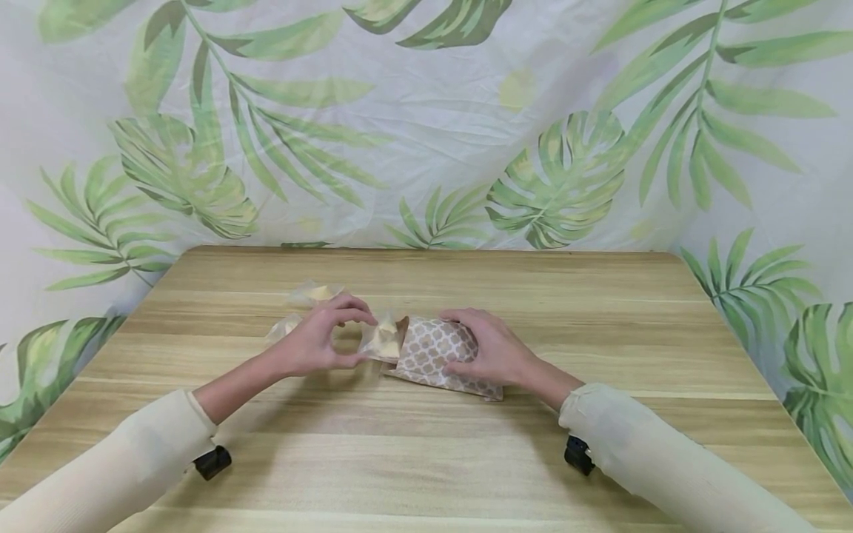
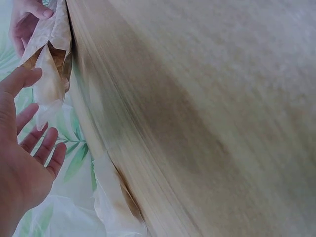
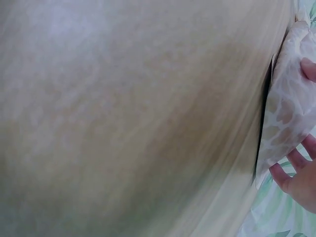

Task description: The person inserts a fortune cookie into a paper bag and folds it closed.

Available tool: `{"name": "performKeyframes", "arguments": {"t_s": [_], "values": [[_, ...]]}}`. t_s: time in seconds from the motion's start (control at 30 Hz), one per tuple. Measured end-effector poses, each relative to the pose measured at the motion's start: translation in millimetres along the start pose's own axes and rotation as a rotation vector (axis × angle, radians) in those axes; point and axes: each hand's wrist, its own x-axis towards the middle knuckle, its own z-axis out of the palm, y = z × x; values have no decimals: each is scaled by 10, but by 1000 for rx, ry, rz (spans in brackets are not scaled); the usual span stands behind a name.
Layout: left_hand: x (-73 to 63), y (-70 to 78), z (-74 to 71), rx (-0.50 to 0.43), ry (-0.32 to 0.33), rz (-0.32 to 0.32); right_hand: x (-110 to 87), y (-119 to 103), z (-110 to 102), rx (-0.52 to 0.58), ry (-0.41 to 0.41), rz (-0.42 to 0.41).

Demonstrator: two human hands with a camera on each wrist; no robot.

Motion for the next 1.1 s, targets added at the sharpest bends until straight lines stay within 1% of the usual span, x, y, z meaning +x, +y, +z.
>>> {"name": "performKeyframes", "arguments": {"t_s": [0.13,0.2,0.4,0.5,0.6,0.83,1.1], "values": [[-12,1,-3,-18,10,2,-6,-3,-6,1,-2,3],[-21,1,-1,-16,20,13,-9,-2,-8,5,-2,3],[-27,-2,13,13,69,95,-9,8,-5,3,-2,2],[-17,-6,17,21,79,129,-9,7,-4,-1,-2,3],[0,-12,21,32,66,145,-9,8,-3,-1,-1,4],[23,-15,43,50,16,150,-10,10,-3,-1,0,1],[34,-3,35,45,2,144,-16,25,-7,6,-3,4]]}}
